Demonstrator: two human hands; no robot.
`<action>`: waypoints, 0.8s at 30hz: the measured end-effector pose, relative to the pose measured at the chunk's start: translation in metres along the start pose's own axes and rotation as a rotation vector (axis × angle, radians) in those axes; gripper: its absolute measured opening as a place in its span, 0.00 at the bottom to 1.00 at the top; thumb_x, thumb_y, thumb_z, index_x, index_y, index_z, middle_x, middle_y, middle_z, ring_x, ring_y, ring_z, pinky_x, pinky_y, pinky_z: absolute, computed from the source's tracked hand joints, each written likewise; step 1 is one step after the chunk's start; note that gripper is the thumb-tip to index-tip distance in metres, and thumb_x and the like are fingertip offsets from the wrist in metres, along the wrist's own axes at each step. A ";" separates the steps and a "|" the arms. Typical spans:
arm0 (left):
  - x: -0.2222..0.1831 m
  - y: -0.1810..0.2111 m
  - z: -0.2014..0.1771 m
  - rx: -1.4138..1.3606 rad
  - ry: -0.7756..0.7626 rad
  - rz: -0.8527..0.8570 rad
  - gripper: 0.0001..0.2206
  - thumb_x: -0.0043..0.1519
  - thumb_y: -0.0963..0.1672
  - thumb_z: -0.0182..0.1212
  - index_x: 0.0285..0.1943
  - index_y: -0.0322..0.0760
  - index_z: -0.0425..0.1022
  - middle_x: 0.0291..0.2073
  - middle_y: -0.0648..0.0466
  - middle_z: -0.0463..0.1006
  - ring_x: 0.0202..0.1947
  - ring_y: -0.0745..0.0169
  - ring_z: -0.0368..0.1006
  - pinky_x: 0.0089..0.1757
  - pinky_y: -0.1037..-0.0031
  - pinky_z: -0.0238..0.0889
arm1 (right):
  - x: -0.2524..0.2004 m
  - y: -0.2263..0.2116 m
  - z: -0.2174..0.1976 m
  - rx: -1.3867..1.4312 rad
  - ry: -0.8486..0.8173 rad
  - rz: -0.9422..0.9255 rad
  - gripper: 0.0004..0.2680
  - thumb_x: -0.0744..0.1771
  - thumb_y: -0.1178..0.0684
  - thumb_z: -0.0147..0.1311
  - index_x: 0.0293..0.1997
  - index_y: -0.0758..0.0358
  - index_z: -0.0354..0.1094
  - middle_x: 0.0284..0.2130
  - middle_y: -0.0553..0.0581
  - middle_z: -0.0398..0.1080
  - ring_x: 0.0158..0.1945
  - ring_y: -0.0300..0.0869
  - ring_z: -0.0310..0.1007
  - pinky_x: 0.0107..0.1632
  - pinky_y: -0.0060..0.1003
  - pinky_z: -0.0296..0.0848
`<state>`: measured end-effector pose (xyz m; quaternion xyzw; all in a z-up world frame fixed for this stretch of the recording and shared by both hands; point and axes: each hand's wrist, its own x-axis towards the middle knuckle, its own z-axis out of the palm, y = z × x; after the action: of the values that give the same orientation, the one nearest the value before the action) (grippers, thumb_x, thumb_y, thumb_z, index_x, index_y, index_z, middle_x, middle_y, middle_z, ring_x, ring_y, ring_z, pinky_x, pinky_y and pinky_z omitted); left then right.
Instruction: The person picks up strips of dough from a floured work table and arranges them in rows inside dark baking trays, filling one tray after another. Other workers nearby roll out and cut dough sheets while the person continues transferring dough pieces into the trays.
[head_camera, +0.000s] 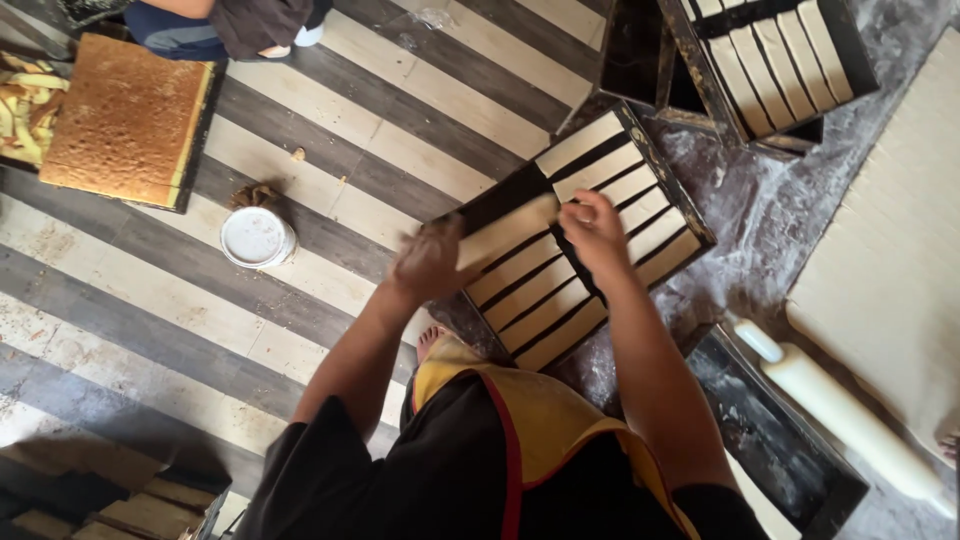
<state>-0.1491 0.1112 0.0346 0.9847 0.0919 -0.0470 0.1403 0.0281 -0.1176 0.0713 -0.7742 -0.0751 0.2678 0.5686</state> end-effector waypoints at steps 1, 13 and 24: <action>-0.008 0.003 -0.021 0.001 0.006 -0.004 0.43 0.57 0.62 0.60 0.70 0.28 0.61 0.55 0.37 0.75 0.52 0.43 0.74 0.51 0.40 0.67 | 0.012 0.015 0.006 -0.002 -0.004 -0.006 0.17 0.66 0.55 0.60 0.63 0.59 0.63 0.56 0.62 0.70 0.56 0.46 0.74 0.57 0.41 0.75; -0.026 0.042 -0.055 -0.108 -0.267 -0.105 0.25 0.64 0.58 0.54 0.55 0.38 0.76 0.58 0.50 0.73 0.70 0.43 0.52 0.64 0.33 0.37 | 0.034 0.043 0.065 -1.001 -0.184 -0.369 0.15 0.64 0.49 0.64 0.56 0.49 0.70 0.68 0.64 0.51 0.70 0.67 0.47 0.62 0.71 0.53; -0.018 0.030 -0.052 -0.102 -0.217 -0.149 0.23 0.65 0.56 0.54 0.58 0.40 0.75 0.60 0.49 0.71 0.69 0.47 0.54 0.63 0.31 0.40 | 0.052 0.055 0.074 -1.003 -0.077 -0.488 0.12 0.65 0.50 0.63 0.54 0.47 0.69 0.62 0.60 0.58 0.65 0.64 0.56 0.59 0.73 0.57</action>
<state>-0.1572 0.0945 0.0944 0.9559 0.1511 -0.1587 0.1953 0.0245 -0.0523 -0.0116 -0.8996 -0.3911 0.0881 0.1732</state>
